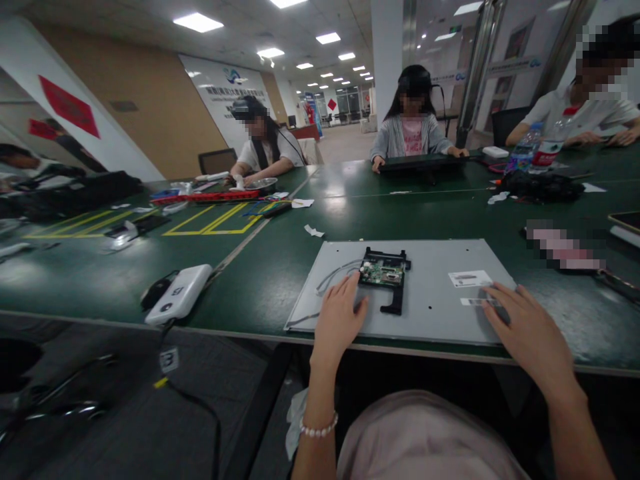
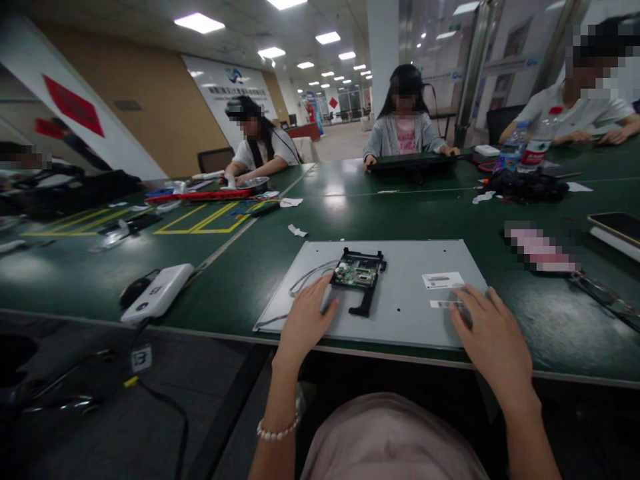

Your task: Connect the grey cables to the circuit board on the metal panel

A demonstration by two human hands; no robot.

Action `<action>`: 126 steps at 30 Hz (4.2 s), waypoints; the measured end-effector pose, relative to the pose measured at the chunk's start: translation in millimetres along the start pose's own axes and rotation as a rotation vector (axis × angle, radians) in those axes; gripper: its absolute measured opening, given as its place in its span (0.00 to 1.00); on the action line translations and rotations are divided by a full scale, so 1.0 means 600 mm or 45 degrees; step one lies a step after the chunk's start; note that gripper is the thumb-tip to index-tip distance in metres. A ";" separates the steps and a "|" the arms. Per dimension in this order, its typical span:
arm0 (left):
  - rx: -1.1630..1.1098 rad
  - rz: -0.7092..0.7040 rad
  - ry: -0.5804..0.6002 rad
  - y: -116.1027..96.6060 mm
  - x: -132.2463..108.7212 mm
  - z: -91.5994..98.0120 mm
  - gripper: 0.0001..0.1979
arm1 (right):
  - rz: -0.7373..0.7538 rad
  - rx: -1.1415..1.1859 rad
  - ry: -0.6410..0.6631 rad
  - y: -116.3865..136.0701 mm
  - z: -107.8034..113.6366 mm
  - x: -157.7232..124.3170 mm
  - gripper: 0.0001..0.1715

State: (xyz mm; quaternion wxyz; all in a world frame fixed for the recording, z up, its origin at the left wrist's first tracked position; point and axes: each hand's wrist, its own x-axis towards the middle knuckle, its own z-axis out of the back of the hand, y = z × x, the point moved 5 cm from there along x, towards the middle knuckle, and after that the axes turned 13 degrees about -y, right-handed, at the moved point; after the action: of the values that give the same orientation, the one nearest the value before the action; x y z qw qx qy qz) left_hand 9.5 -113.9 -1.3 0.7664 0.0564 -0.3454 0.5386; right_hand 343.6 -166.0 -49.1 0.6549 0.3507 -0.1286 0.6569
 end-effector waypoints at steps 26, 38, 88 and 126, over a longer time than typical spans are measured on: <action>-0.209 0.091 0.037 -0.075 0.016 -0.024 0.18 | 0.111 0.492 0.267 0.145 -0.035 0.060 0.28; -0.320 0.126 -0.018 -0.079 0.010 -0.039 0.14 | 0.321 0.398 0.238 0.165 -0.030 0.042 0.19; -0.224 0.104 0.012 -0.081 -0.004 -0.037 0.14 | 0.359 0.642 0.214 0.171 -0.018 0.039 0.09; 0.472 0.307 0.144 0.312 0.276 -0.074 0.18 | 0.365 0.664 0.260 0.164 -0.022 0.042 0.11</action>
State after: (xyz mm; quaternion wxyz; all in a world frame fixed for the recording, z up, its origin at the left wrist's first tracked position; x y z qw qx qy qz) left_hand -101.9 113.9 9.4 0.6912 0.1244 -0.2012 0.6829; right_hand 248.9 -149.1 -14.1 0.4531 0.4174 0.0626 0.7852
